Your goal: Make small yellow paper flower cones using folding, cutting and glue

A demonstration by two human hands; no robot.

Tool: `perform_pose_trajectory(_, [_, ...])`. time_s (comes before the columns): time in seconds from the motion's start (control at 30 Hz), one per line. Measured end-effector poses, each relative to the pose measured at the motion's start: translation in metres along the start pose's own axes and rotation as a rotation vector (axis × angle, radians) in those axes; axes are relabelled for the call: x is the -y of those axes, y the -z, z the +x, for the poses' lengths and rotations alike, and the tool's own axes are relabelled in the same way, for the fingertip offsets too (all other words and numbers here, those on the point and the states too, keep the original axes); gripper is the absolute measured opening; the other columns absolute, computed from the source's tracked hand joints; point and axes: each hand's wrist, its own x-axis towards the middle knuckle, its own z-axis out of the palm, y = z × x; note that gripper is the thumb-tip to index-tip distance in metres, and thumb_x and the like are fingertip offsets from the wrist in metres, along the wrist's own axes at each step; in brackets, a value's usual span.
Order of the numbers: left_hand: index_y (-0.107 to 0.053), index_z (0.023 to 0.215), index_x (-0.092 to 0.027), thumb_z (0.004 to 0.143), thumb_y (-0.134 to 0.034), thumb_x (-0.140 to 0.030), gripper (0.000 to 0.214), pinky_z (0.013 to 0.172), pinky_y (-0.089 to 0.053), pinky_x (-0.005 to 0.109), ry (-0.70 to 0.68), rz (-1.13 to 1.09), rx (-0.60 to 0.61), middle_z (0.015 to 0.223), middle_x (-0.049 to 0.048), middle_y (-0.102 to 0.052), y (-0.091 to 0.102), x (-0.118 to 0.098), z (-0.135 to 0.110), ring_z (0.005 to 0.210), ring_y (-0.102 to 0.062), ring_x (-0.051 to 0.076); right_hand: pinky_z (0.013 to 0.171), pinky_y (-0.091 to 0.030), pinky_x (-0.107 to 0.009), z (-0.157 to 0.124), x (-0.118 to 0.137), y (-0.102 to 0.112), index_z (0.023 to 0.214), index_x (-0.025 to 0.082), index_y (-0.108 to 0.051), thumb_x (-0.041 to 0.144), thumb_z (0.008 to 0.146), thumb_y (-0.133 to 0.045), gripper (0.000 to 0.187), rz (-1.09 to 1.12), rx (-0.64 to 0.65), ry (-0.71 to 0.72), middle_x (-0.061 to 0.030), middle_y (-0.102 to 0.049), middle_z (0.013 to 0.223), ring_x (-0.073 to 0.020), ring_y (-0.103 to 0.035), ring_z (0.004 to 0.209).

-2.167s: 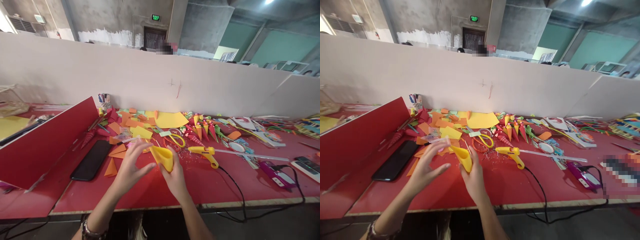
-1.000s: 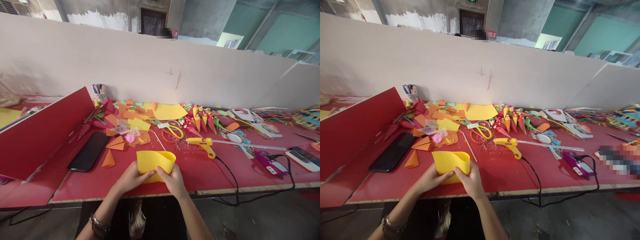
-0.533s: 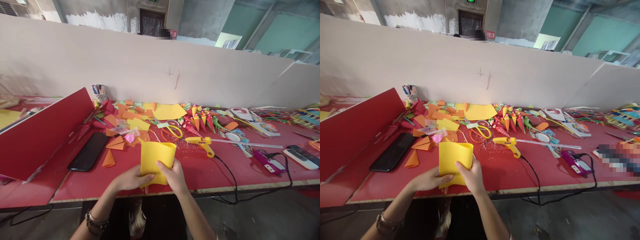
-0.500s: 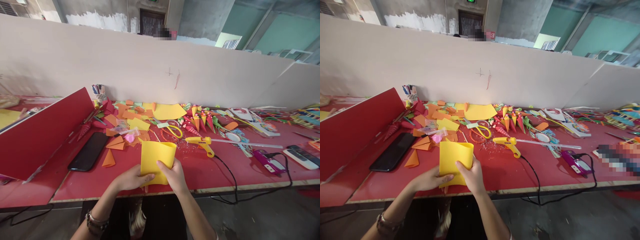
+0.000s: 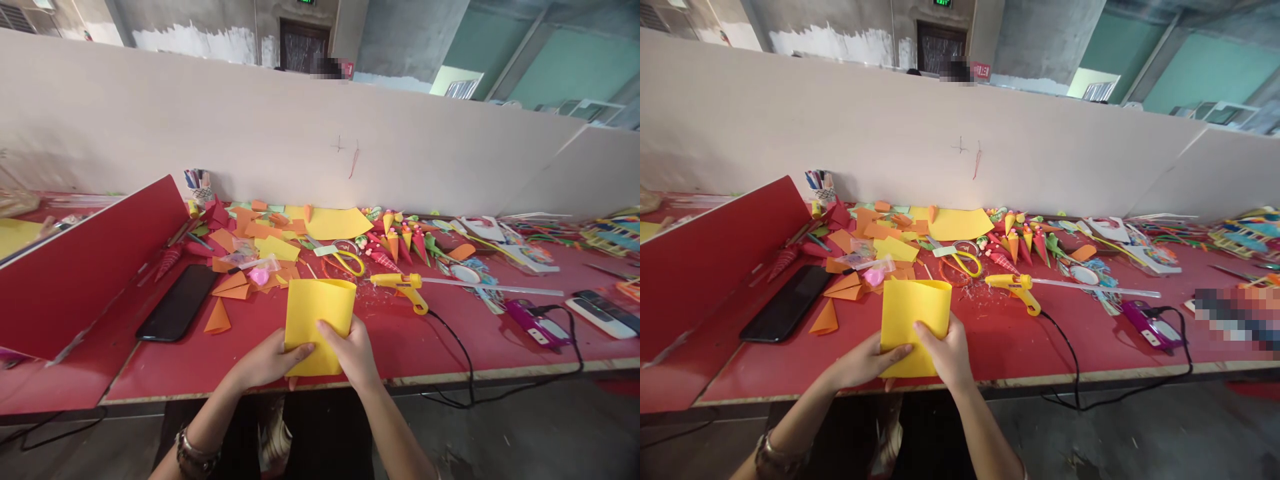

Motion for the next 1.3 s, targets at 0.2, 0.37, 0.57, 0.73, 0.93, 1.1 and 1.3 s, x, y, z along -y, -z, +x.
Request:
perform_pose_trajectory(0.2, [-0.049,0.087,-0.014,0.075,-0.05,-0.047,0.035,0.039,-0.037,0.018,0.035,-0.04,-0.029,0.056,-0.0056,-0.053,0.0,-0.004,-0.004,0.04,-0.047,0.006,0.065,-0.049,-0.029,0.001,0.003,0.012,0.093,0.014,-0.06,0.04,0.077,-0.053,0.031,0.144,0.093,0.001,-0.0089,-0.066,0.089,-0.0218,-0.062,0.079])
perform_pose_trajectory(0.37, [-0.05,0.089,-0.014,0.073,-0.053,-0.048,0.037,0.038,-0.04,0.02,0.083,-0.101,-0.029,0.055,-0.0055,-0.054,-0.004,-0.002,-0.005,0.04,-0.048,0.007,0.063,-0.048,-0.029,-0.001,0.002,0.018,0.089,0.014,-0.063,0.041,0.074,-0.057,0.031,0.122,0.066,0.003,-0.0079,-0.067,0.085,-0.0224,-0.062,0.076])
perform_pose_trajectory(0.57, [-0.051,0.09,-0.013,0.072,-0.054,-0.048,0.039,0.038,-0.04,0.02,0.086,-0.129,-0.026,0.056,-0.0044,-0.055,-0.004,0.0,-0.004,0.04,-0.049,0.008,0.06,-0.048,-0.029,-0.002,0.005,0.017,0.09,0.013,-0.063,0.045,0.073,-0.056,0.037,0.013,0.037,0.023,-0.009,-0.067,0.084,-0.0231,-0.061,0.075])
perform_pose_trajectory(0.73, [-0.05,0.091,-0.014,0.072,-0.054,-0.048,0.04,0.042,-0.045,0.023,0.072,-0.153,-0.025,0.064,-0.0024,-0.057,-0.003,0.0,-0.006,0.045,-0.054,0.01,0.058,-0.045,-0.026,-0.002,0.005,0.017,0.09,0.013,-0.062,0.043,0.076,-0.054,0.034,-0.004,0.065,0.04,-0.0078,-0.066,0.083,-0.0201,-0.06,0.071])
perform_pose_trajectory(0.93, [-0.049,0.091,-0.013,0.073,-0.053,-0.048,0.04,0.042,-0.045,0.022,0.057,-0.169,-0.021,0.065,-0.0013,-0.058,-0.005,0.0,-0.006,0.045,-0.053,0.009,0.054,-0.043,-0.024,-0.001,0.003,0.016,0.086,0.013,-0.062,0.043,0.076,-0.054,0.033,-0.025,0.021,0.049,-0.0066,-0.065,0.077,-0.0177,-0.058,0.065])
perform_pose_trajectory(1.1, [-0.05,0.092,-0.012,0.075,-0.051,-0.048,0.039,0.044,-0.045,0.023,0.056,-0.182,-0.001,0.064,0.0003,-0.06,-0.006,-0.001,-0.006,0.046,-0.054,0.01,0.053,-0.043,-0.024,-0.002,0.002,0.015,0.077,0.013,-0.061,0.048,0.074,-0.053,0.036,-0.084,-0.021,0.055,-0.0062,-0.063,0.07,-0.0176,-0.056,0.062])
perform_pose_trajectory(1.3, [-0.055,0.089,-0.011,0.071,-0.054,-0.051,0.043,0.057,-0.046,0.025,0.069,-0.191,-0.115,0.073,0.0037,-0.064,-0.01,0.004,-0.002,0.063,-0.059,0.015,0.046,-0.037,-0.021,-0.002,0.001,0.016,0.064,0.014,-0.054,0.047,0.074,-0.052,0.034,-0.126,-0.056,0.056,-0.0012,-0.054,0.058,-0.0126,-0.047,0.053])
